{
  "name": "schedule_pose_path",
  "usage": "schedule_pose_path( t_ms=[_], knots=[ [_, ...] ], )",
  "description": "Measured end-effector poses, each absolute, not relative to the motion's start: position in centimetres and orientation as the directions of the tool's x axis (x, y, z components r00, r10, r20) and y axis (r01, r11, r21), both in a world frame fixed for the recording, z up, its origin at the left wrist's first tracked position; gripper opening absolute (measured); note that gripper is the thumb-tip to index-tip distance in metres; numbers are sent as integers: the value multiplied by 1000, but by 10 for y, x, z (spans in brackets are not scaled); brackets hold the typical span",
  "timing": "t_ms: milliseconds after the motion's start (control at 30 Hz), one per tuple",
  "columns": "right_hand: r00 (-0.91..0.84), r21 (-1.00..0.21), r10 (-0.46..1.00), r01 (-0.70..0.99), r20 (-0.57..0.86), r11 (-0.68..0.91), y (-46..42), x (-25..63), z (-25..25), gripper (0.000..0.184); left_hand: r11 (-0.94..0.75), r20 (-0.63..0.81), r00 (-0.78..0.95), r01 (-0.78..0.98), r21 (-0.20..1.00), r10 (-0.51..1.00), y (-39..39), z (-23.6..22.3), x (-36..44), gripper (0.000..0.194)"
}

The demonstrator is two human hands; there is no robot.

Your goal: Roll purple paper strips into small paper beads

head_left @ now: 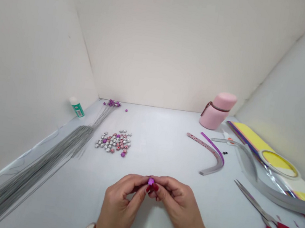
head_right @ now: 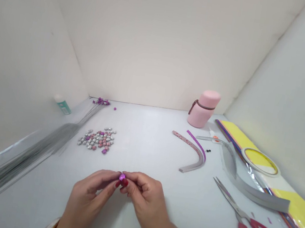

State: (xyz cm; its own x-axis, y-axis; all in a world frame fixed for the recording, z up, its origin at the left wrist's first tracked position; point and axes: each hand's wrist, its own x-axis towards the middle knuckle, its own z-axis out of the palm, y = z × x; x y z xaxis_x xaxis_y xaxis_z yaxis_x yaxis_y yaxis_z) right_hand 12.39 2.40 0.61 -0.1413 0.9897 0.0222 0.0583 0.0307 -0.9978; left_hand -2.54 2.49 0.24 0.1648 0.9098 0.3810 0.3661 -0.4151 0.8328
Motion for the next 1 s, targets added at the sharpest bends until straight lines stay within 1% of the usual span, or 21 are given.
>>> schedule_pose_path(
  t_ms=[133,400,600,733,900,967,1000],
  knots=[
    [-155,-995,987,72,51,63,23,125,7,17,-436,400,174,348,830,900,24,3,-25,17],
    [-224,-967,963,170,151,191,22,127,8,21,-539,509,190,396,743,840,24,7,-25,13],
    [-227,-905,942,294,245,307,20,127,5,20,-584,573,169,427,691,802,25,6,-23,14],
    [-228,-852,914,340,336,398,17,127,4,21,-650,671,144,459,606,728,23,6,-20,18],
    [-194,-852,922,357,334,384,16,125,0,22,-682,725,180,544,490,665,22,3,-18,18],
    [-176,-861,932,357,318,362,17,124,0,21,-678,715,205,562,473,668,22,2,-18,17],
    [-169,-874,939,346,301,342,18,123,0,20,-672,701,211,559,485,681,22,1,-19,17]
  ],
)
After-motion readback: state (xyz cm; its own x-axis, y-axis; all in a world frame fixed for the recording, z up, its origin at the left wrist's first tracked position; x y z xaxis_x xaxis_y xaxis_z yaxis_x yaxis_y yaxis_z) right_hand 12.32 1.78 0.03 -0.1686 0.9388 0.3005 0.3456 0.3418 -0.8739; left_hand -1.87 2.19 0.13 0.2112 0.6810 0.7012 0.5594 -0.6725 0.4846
